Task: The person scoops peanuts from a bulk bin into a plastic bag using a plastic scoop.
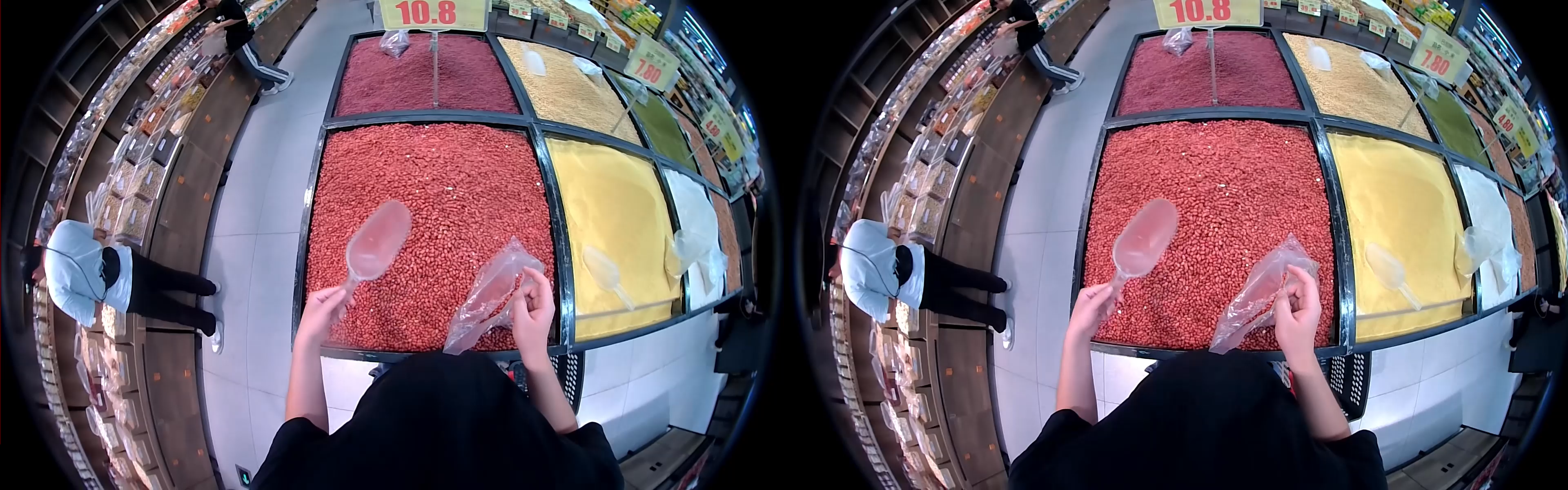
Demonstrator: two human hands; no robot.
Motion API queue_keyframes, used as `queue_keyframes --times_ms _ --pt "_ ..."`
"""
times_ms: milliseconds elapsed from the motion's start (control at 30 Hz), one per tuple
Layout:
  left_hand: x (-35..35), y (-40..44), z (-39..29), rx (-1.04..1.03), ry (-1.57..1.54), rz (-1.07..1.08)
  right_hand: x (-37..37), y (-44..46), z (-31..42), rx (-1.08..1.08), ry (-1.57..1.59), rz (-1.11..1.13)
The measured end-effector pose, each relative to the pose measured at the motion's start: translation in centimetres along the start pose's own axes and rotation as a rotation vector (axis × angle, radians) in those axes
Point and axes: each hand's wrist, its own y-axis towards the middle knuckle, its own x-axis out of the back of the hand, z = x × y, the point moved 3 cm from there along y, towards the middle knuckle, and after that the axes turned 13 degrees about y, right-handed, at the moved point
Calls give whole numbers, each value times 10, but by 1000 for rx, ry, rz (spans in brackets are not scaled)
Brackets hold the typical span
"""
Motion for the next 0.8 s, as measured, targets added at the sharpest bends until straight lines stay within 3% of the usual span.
queue_keyframes --times_ms 33,100,167,300,567,800 --pt "6 6 7 -7 -30 -162 1 1 -3 3 15 3" --pt "14 22 17 -16 -39 -215 0 2 -5 7 30 10" --pt "25 40 22 -23 100 -454 -1 2 -4 -5 -16 23" --pt "41 83 41 -65 152 -577 2 2 -10 -5 -21 35" --pt "52 140 65 -105 307 -681 1 3 -8 -64 15 27" --pt "43 138 61 -110 305 -638 0 6 -12 -46 4 26"
